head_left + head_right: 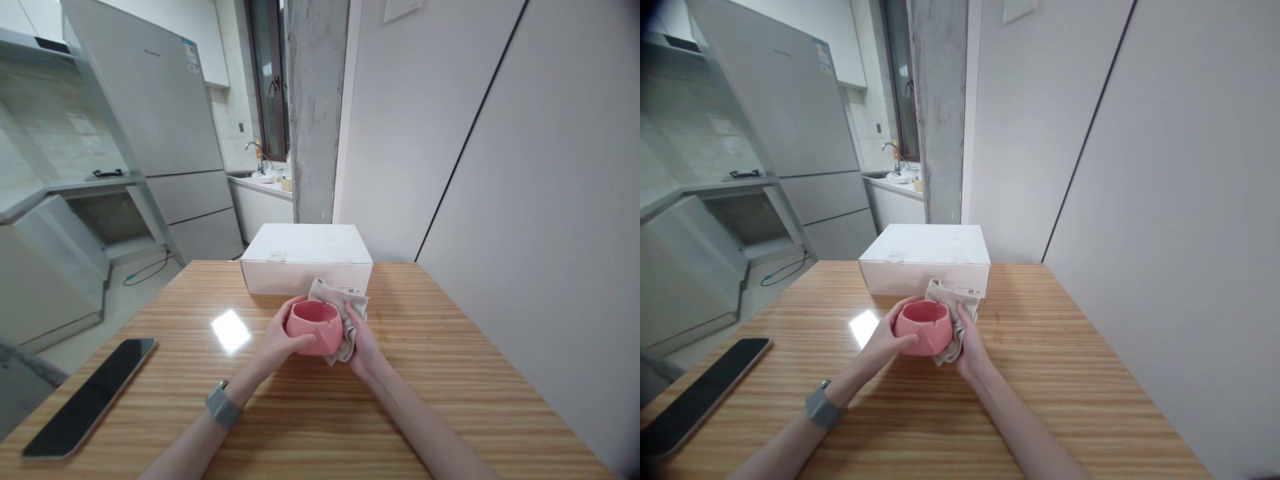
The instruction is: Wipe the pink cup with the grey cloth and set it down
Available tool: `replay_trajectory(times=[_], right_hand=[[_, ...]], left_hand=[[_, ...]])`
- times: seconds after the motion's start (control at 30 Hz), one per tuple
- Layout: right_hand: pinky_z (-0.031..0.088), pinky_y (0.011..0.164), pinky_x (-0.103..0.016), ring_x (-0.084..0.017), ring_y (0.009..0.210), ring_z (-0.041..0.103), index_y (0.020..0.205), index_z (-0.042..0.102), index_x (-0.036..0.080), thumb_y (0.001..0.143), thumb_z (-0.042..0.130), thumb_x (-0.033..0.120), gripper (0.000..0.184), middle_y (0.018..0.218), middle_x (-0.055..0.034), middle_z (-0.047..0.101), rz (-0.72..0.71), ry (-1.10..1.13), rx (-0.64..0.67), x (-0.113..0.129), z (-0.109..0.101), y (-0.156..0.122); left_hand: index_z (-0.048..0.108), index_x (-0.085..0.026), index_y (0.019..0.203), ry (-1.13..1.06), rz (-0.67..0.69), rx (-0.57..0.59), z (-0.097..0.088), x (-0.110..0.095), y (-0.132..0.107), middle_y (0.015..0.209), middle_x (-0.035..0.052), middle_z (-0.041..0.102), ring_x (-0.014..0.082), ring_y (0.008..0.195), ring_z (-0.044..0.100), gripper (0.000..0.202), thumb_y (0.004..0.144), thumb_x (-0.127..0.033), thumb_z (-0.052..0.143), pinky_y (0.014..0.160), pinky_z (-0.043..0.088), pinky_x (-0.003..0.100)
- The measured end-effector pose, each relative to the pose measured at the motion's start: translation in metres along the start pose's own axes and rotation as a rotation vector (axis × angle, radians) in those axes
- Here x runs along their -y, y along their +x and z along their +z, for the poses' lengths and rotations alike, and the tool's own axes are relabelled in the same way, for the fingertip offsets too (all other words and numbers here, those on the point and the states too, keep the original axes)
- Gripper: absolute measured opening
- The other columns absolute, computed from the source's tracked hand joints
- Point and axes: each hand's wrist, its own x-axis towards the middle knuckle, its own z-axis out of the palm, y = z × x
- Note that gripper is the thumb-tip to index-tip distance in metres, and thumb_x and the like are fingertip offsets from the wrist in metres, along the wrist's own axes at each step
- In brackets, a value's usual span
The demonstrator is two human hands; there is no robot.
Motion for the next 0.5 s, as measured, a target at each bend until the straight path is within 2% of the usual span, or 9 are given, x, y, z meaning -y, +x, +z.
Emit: replay_trajectory(times=[0.1,0.2,0.27,0.37,0.43,0.5], right_hand=[[0.055,0.074,-0.037,-0.024,0.09,0.068,0.098,0.068,0.018,0.082,0.057,0.043,0.031,0.093,-0.0065,0.073,-0.051,0.063,0.012,-0.001,0.005,-0.002],[0.054,0.079,-0.037,-0.024,0.097,0.066,0.103,0.066,0.017,0.083,0.056,0.038,0.03,0.104,-0.0067,0.071,-0.069,0.136,-0.009,-0.002,0.01,-0.006],[0.054,0.08,-0.037,-0.024,0.097,0.065,0.105,0.066,0.016,0.085,0.055,0.036,0.031,0.106,-0.0071,0.07,-0.043,0.171,-0.027,-0.002,0.011,-0.008],[0.054,0.08,-0.037,-0.023,0.093,0.067,0.104,0.066,0.015,0.087,0.052,0.034,0.029,0.103,-0.0071,0.071,-0.01,0.215,-0.081,0.001,0.009,-0.009],[0.054,0.079,-0.037,-0.022,0.089,0.068,0.102,0.067,0.015,0.088,0.05,0.033,0.028,0.1,-0.0063,0.072,-0.024,0.221,-0.115,0.005,0.005,-0.007],[0.054,0.078,-0.036,-0.022,0.087,0.068,0.1,0.067,0.016,0.088,0.05,0.034,0.028,0.098,-0.0059,0.072,-0.045,0.2,-0.129,0.008,0.0,-0.005]], left_hand=[[0.045,-0.019,0.123,0.077,0.083,-0.124,0.002,-0.001,0.0,0.119,0.0111,0.059,0.0266,0.107,0.057,0.075,0.056,-0.028,0.08,0.091,0.045,0.039],[0.041,-0.021,0.127,0.144,0.154,-0.275,0.009,-0.001,-0.003,0.123,0.0096,0.055,0.0255,0.112,0.054,0.083,0.055,-0.029,0.082,0.097,0.042,0.038],[0.035,-0.022,0.132,0.137,0.154,-0.315,0.013,-0.001,-0.005,0.128,0.0098,0.052,0.0248,0.117,0.051,0.088,0.057,-0.03,0.081,0.099,0.04,0.038],[0.029,-0.022,0.138,0.056,0.12,-0.246,0.014,0.001,-0.006,0.135,0.011,0.047,0.024,0.124,0.046,0.087,0.066,-0.033,0.076,0.103,0.037,0.037],[0.031,-0.021,0.138,-0.009,0.098,-0.153,0.011,0.002,-0.006,0.137,0.0117,0.046,0.0243,0.126,0.043,0.078,0.072,-0.034,0.07,0.105,0.035,0.037],[0.036,-0.02,0.137,-0.001,0.088,-0.109,0.008,0.003,-0.005,0.137,0.012,0.047,0.0256,0.127,0.043,0.077,0.07,-0.034,0.072,0.106,0.034,0.039]])
